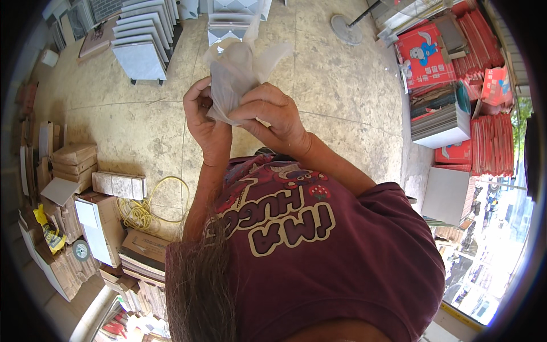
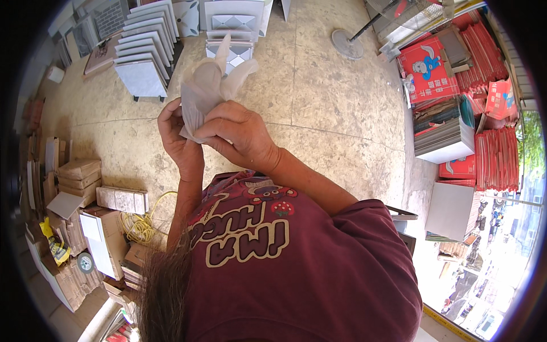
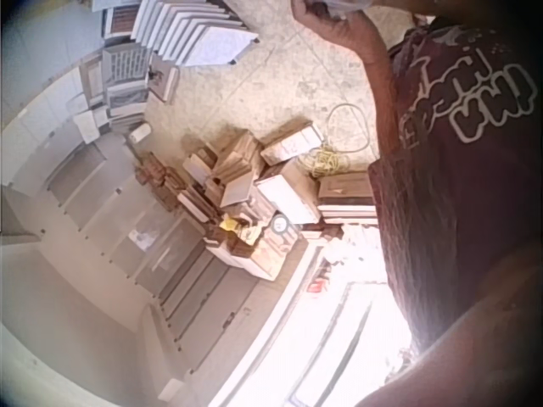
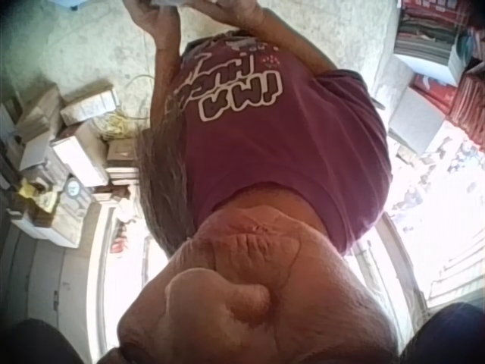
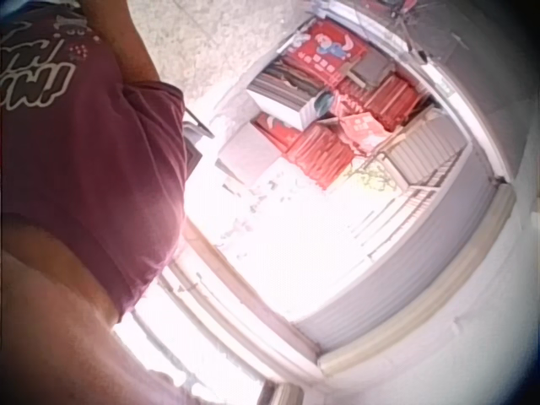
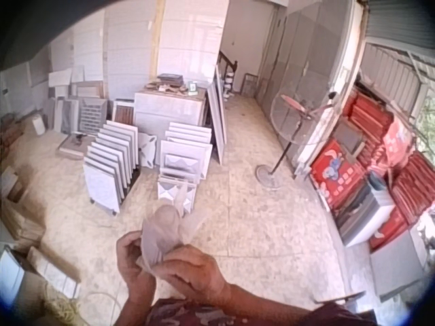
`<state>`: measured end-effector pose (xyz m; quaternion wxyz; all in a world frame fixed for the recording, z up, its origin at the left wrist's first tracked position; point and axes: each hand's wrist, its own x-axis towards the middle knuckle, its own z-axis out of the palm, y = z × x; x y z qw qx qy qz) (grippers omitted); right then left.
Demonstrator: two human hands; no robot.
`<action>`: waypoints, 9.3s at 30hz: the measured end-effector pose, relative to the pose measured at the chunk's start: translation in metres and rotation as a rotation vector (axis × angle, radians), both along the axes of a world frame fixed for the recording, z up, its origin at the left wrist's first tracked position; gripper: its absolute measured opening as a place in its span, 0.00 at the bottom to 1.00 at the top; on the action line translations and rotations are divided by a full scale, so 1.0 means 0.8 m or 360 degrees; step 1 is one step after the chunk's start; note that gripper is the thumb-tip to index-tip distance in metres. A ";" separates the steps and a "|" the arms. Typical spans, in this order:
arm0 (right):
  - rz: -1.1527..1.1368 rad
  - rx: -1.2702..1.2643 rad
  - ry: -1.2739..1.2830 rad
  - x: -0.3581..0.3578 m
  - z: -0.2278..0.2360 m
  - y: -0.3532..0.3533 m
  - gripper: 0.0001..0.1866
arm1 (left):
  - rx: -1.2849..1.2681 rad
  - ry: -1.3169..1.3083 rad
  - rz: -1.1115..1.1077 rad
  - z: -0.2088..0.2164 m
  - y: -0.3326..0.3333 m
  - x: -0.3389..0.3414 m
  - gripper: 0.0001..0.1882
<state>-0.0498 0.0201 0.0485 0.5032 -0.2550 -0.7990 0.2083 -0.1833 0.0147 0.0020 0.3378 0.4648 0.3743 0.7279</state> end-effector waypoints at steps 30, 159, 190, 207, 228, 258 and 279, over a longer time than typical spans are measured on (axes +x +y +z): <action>-0.0244 -0.0014 0.0062 0.006 -0.007 0.003 0.16 | -0.0248 0.0216 -0.0100 0.000 0.007 -0.016 0.36; 0.0104 -0.0008 -0.0208 -0.015 0.009 -0.021 0.08 | -0.0040 -0.0546 -0.0165 -0.014 -0.006 0.002 0.22; 0.0001 0.0003 -0.0249 -0.009 0.012 -0.005 0.09 | -0.0376 -0.0612 -0.0714 -0.027 0.001 -0.022 0.38; -0.0094 -0.0226 -0.0096 -0.007 -0.007 0.003 0.08 | -0.0597 -0.0621 -0.0764 -0.019 -0.004 -0.017 0.28; -0.0355 -0.0474 0.0038 0.014 -0.039 0.018 0.23 | -0.0181 0.0336 -0.0125 -0.003 -0.007 -0.004 0.10; -0.0324 -0.0981 0.0828 0.013 -0.054 -0.014 0.11 | 0.0275 0.1158 -0.0200 0.050 -0.018 0.017 0.07; -0.0437 -0.1101 0.0442 0.009 -0.053 0.015 0.16 | -0.0222 0.0424 -0.0031 0.005 0.012 -0.018 0.04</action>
